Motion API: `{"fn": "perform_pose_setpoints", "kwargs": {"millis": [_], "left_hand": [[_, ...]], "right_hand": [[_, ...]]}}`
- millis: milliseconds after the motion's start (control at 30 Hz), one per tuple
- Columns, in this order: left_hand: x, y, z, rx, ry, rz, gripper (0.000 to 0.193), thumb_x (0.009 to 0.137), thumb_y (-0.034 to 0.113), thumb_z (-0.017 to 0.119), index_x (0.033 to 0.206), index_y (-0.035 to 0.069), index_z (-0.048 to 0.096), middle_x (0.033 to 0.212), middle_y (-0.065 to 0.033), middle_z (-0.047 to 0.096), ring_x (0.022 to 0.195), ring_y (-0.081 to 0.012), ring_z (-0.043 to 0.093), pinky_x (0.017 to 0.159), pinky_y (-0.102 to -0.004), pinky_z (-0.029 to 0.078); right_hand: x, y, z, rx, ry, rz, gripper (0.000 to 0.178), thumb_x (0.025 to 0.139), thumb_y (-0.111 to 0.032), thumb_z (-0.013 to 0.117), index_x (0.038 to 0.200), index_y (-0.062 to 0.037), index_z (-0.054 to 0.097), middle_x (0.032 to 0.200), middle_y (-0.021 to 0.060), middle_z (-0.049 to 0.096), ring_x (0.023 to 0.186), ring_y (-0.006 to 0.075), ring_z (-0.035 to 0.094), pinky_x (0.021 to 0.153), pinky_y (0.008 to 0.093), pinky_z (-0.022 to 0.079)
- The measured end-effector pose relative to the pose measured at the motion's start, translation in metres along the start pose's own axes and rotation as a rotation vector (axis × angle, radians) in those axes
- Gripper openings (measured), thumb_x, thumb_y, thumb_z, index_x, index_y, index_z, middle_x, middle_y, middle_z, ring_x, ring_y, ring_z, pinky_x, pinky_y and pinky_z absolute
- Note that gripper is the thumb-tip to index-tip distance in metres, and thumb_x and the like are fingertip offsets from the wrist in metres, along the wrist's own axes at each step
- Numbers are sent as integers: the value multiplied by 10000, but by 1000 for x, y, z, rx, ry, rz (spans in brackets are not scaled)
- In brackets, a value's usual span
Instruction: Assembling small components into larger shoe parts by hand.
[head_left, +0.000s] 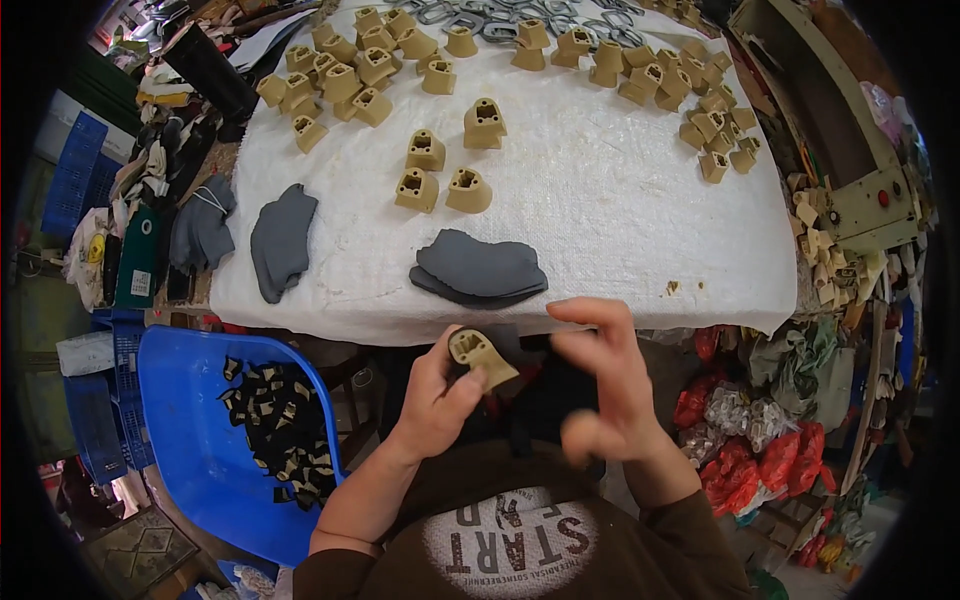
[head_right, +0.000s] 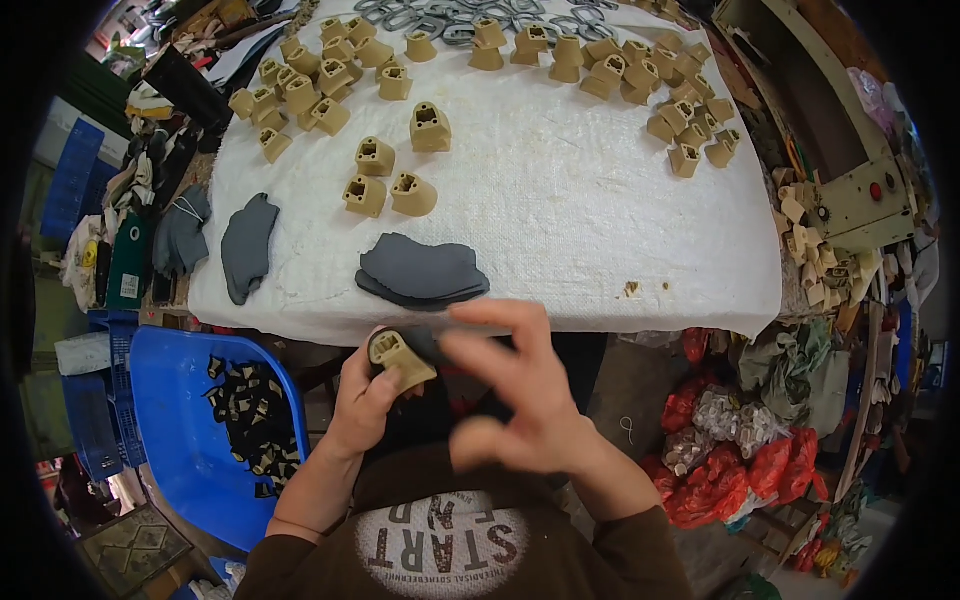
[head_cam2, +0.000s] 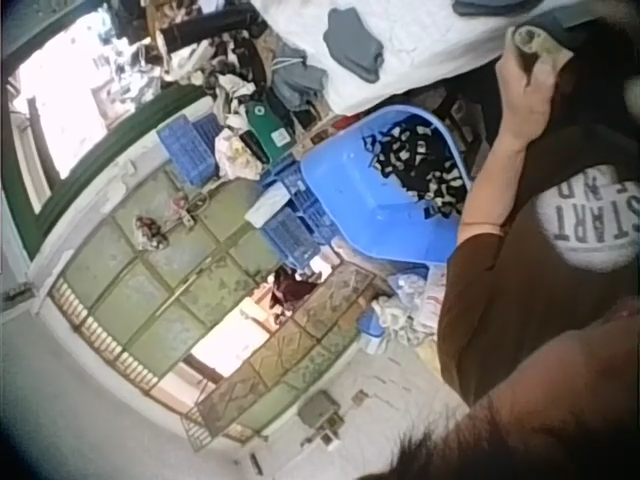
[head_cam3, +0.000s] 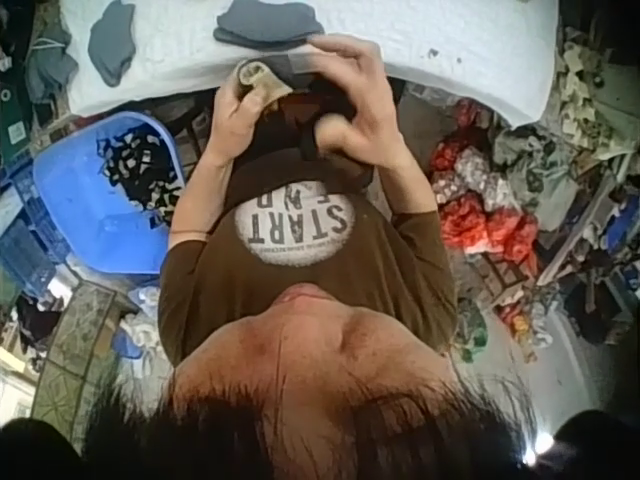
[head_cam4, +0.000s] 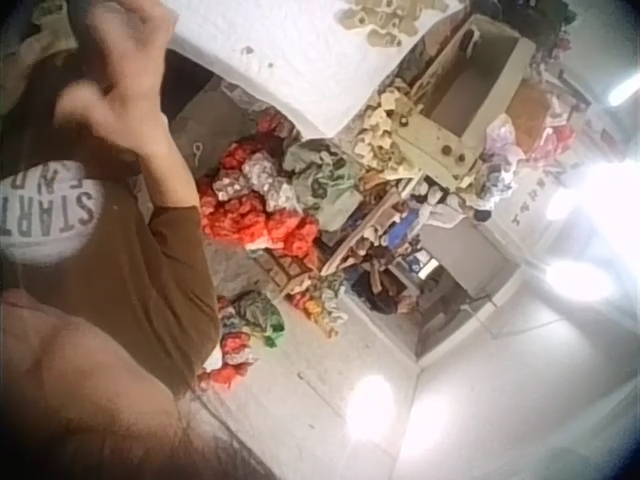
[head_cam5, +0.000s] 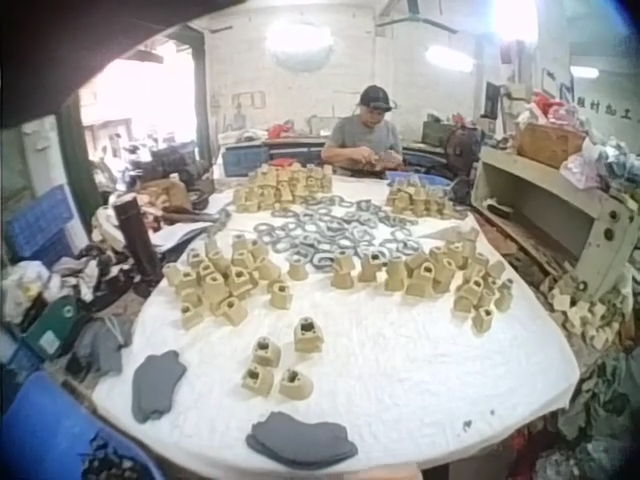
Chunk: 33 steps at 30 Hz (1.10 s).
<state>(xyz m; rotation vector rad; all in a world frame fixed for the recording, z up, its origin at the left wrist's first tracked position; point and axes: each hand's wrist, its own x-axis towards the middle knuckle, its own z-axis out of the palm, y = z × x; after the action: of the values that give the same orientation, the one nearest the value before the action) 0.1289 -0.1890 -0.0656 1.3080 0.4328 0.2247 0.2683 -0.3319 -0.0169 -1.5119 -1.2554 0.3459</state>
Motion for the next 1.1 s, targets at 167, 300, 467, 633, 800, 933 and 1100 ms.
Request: {"fn": "perform_pose_setpoints", "kwargs": {"millis": [167,300,467,633,800,933,1100], "left_hand": [[1,10,10,124,-13,206,475,846,214,536,1250,-9,421,947,-91,603,813,-119,548,756,-274,467],[0,1,11,198,-4,153,358,847,213,545,1117,2,442,860,-94,578,756,-153,548,706,-292,465],[0,5,23,322,111,189,328,853,228,553,1061,11,421,810,-103,548,713,-188,543,672,-307,457],[5,-7,24,287,220,239,305,894,237,522,1067,14,408,808,-93,540,699,-168,521,656,-305,451],[4,-4,24,62,198,193,240,975,239,393,1076,21,404,911,-55,481,812,-107,445,724,-272,415],[5,-7,22,59,178,191,258,982,259,366,1076,22,401,936,-55,456,836,-112,424,761,-260,392],[2,0,21,63,68,110,418,973,321,370,1240,-1,354,969,-79,473,835,-137,444,790,-264,384]], "right_hand": [[-13,21,29,209,155,228,174,793,-31,658,944,12,581,890,106,546,790,187,545,704,285,448],[-11,21,34,82,122,243,51,816,-2,618,853,-8,583,763,90,549,705,238,520,631,319,403],[-8,17,35,-15,134,147,60,829,-5,590,888,-2,580,772,88,546,720,230,509,648,321,399],[-7,15,44,-259,126,12,263,755,3,607,1016,13,579,876,105,567,765,262,525,705,366,402],[-13,16,46,-623,-26,-192,488,688,-30,580,1162,58,506,1123,170,522,866,266,539,793,402,394],[-12,14,37,-649,-110,-193,463,714,-97,615,1157,9,535,1160,156,520,884,270,541,855,431,353],[-2,9,-2,-116,-129,48,365,753,-161,680,1084,-36,590,969,102,612,858,253,568,810,379,409]]}}
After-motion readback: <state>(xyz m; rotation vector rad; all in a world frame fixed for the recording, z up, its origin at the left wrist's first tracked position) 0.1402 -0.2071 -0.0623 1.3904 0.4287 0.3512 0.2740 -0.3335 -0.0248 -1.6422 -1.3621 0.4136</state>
